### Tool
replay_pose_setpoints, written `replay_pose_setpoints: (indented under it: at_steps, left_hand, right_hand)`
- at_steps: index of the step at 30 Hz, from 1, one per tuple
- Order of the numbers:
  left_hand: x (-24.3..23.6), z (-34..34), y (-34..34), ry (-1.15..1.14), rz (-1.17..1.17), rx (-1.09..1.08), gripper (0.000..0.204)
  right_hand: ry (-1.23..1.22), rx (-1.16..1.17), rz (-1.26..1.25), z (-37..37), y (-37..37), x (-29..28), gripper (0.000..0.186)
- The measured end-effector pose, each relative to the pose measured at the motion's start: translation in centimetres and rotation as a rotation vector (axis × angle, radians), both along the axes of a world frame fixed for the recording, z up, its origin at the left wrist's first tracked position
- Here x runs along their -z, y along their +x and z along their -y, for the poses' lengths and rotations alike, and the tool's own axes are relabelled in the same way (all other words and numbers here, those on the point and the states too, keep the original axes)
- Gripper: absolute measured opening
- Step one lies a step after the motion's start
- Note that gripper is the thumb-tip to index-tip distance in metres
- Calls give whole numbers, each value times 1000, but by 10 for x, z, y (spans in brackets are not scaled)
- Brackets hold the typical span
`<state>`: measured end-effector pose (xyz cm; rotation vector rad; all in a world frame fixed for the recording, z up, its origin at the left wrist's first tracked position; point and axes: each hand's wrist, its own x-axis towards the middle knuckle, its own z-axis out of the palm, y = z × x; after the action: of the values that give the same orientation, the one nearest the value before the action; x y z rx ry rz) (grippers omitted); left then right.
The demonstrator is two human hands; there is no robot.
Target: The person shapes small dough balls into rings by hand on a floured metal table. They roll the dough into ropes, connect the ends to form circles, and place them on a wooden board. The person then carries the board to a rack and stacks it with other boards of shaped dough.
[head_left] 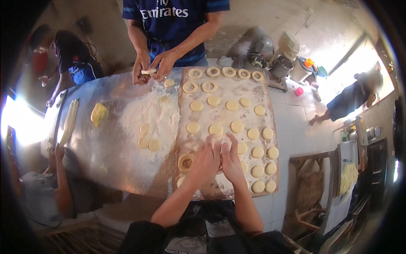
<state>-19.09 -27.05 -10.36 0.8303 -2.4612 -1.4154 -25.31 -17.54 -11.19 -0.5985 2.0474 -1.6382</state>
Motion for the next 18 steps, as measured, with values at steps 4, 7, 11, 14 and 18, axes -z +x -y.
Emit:
replay_pose_setpoints:
  at_steps: [4, 7, 11, 14, 18]
  left_hand:
    - [15, 29, 1, -285, 335, -159, 63]
    - [24, 28, 19, -356, 293, -86, 69]
    - [58, 11, 29, -488, 310, 75, 79]
    - [55, 10, 29, -400, 368, 109, 84]
    - [37, 12, 26, -322, 396, 102, 88]
  right_hand:
    - [304, 73, -299, -4, -11, 35, 64]
    - [350, -25, -294, -13, -8, 51, 64]
    - [462, -82, -347, -5, 3, 53, 60]
    - [477, -128, -444, -4, 8, 52, 59]
    - [473, -114, -474, -5, 6, 54, 58]
